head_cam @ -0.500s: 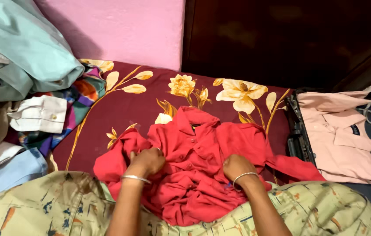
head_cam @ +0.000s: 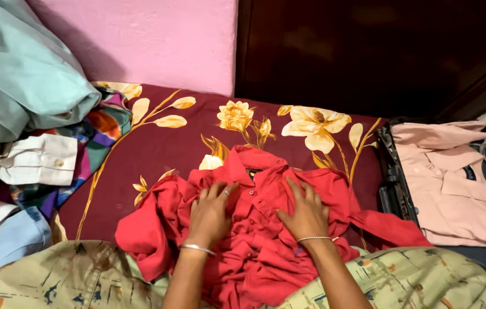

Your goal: The person buttons a red shirt on a bed, working through the buttons from the collar downwards by hand.

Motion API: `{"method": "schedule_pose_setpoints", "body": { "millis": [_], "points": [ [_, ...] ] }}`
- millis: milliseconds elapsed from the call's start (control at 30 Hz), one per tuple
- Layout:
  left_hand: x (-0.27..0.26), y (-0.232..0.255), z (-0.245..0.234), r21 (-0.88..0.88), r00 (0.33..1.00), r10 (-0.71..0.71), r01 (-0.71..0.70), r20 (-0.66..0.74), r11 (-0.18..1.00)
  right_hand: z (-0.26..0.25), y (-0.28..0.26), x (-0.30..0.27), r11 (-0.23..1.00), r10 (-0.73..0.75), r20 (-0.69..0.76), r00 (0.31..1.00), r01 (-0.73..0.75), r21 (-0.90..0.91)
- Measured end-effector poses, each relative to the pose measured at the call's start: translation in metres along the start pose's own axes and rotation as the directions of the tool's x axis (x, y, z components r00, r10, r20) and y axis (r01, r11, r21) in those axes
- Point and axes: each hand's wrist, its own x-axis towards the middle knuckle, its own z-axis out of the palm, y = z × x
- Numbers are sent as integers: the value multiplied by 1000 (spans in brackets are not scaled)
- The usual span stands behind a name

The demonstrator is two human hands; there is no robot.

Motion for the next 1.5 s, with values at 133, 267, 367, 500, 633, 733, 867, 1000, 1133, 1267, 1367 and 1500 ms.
{"method": "schedule_pose_setpoints", "body": {
  "millis": [133, 267, 367, 500, 633, 733, 867, 1000, 1133, 1267, 1367, 1500],
  "points": [
    [1, 1, -9, 66, 935, -196, 185, 294, 981, -9, -1, -4, 995, 94, 69, 993, -95, 10],
    [-6, 1, -11, -32, 928, -165, 186, 334, 982, -11, 0, -10, 990, -14, -13, 1000, 16, 139],
    [-5, 1, -15, -65, 919, -154, 190, 362, 980, -11, 0, -10, 965, 56, -128, 990, -21, 262],
    [3, 5, -24, -127, 996, -78, 84, 47, 988, -14, 5, -2, 975, -21, -334, 942, 94, 201],
    [9, -5, -18, -140, 996, -88, 88, 3, 986, -7, 10, 7, 925, -190, -273, 943, 265, 271],
    [8, -17, 1, -140, 996, 20, -33, -90, 990, 2, 15, 12, 926, -205, -178, 962, 249, 282],
    [9, -20, 11, -34, 995, -90, 89, -30, 995, 12, 19, 17, 958, -99, -54, 994, 110, 264],
    [16, -16, -4, -238, 910, -409, 414, 72, 879, 10, 13, 16, 979, 65, 44, 997, -72, 192],
    [15, 0, -16, -142, 869, -455, 484, 196, 863, 5, 12, 14, 990, 125, -104, 987, -117, 84],
    [8, -6, -21, -190, 809, -467, 552, 357, 812, 7, 23, 12, 981, 94, -271, 958, -42, 191],
    [3, -18, -10, -422, 907, -295, 404, 300, 812, 4, 37, 9, 799, 173, -308, 936, 49, 599],
    [12, -13, -30, -762, 973, -225, 186, 54, 621, -16, 56, 5, 773, 107, -508, 854, 249, 583]
  ]
}}
